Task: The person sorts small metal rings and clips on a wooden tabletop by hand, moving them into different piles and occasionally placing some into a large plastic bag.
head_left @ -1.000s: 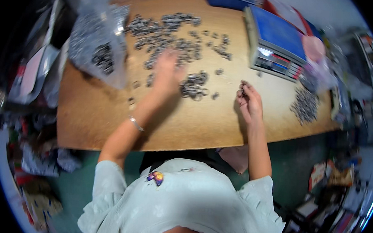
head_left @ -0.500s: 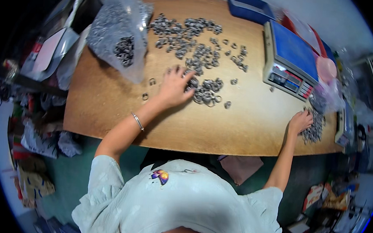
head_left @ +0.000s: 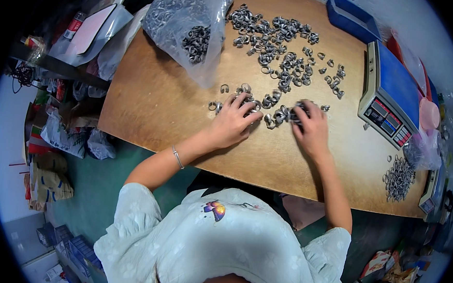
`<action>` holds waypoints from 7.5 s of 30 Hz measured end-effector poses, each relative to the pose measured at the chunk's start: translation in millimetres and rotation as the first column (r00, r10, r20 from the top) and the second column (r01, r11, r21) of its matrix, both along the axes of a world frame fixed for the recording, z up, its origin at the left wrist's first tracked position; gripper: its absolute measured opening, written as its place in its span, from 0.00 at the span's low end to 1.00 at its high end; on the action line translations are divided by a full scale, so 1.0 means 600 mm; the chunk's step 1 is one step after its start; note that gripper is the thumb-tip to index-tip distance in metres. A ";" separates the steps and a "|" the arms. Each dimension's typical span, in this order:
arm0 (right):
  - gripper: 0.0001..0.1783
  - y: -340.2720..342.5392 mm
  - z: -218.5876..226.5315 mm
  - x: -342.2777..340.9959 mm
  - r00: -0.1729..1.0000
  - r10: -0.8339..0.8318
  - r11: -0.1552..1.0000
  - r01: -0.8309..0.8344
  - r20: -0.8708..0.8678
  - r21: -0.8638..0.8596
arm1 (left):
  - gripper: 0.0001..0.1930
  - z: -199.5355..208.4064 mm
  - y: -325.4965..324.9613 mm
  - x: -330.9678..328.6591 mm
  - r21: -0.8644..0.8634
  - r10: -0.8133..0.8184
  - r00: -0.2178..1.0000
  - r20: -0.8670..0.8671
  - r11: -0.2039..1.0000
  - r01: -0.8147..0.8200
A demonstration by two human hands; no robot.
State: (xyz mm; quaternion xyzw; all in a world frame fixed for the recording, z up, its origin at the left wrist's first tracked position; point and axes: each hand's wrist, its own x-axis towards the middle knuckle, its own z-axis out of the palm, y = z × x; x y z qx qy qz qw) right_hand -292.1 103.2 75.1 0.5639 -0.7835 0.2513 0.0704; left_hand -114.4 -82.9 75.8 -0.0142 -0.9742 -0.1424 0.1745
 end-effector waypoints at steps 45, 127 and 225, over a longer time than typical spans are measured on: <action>0.14 -0.095 0.024 0.066 0.999 0.015 0.998 -0.018 -0.043 -0.065 | 0.14 -0.012 -0.065 0.095 0.525 0.498 0.855 -0.143 0.771 -0.361; 0.09 -0.137 0.060 0.108 0.080 0.023 0.999 -0.047 0.997 -0.019 | 0.21 0.035 0.019 0.105 0.691 0.436 0.890 -0.131 0.684 -0.233; 0.07 -0.085 0.073 0.185 0.753 0.077 0.982 0.058 0.654 -0.182 | 0.14 0.051 0.071 0.090 0.922 0.361 0.925 0.114 0.308 -0.234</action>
